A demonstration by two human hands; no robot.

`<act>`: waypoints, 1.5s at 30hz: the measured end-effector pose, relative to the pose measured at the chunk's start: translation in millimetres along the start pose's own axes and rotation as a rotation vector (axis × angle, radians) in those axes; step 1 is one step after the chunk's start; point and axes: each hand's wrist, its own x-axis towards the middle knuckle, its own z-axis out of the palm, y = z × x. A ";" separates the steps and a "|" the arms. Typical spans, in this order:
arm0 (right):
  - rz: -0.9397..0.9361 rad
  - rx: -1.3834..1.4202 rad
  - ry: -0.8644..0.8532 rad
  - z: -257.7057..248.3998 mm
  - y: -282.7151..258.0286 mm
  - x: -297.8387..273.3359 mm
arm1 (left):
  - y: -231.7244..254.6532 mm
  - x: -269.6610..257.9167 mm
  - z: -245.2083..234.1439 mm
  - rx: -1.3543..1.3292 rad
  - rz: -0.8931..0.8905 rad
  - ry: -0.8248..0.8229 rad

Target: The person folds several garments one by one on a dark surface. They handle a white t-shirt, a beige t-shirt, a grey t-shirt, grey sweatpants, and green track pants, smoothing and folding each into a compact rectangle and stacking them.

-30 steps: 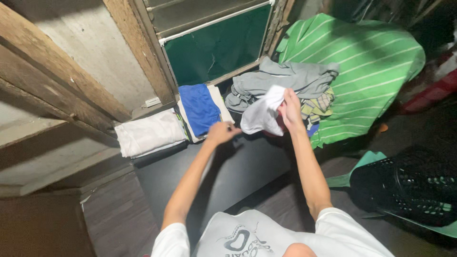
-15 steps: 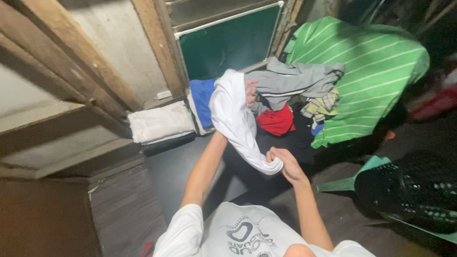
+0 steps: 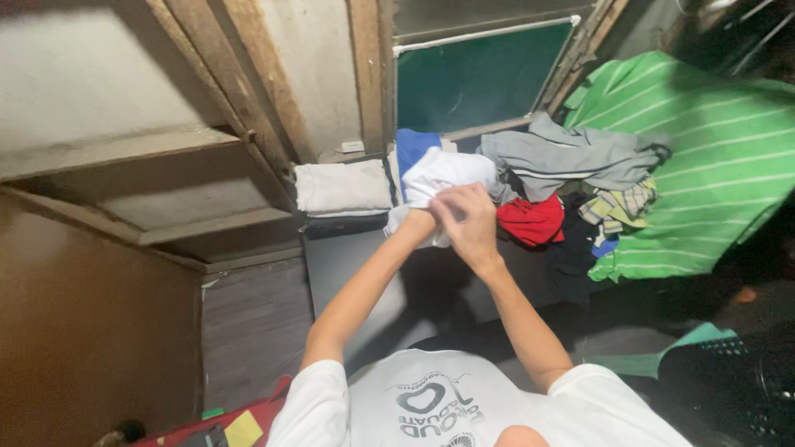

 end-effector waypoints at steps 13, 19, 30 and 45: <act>0.371 0.850 -0.037 -20.6 108.2 20.0 | 121.9 -33.7 -95.9 0.867 0.285 0.220; 0.183 0.081 -0.050 -42.0 65.2 73.6 | 171.0 -42.9 -101.3 1.031 0.434 0.312; 0.257 0.609 -0.229 -35.6 113.0 117.3 | 217.8 -50.3 -42.4 1.360 0.465 0.405; -0.122 0.042 -0.105 -87.4 30.0 117.4 | 246.2 -62.6 17.5 0.836 -0.042 0.074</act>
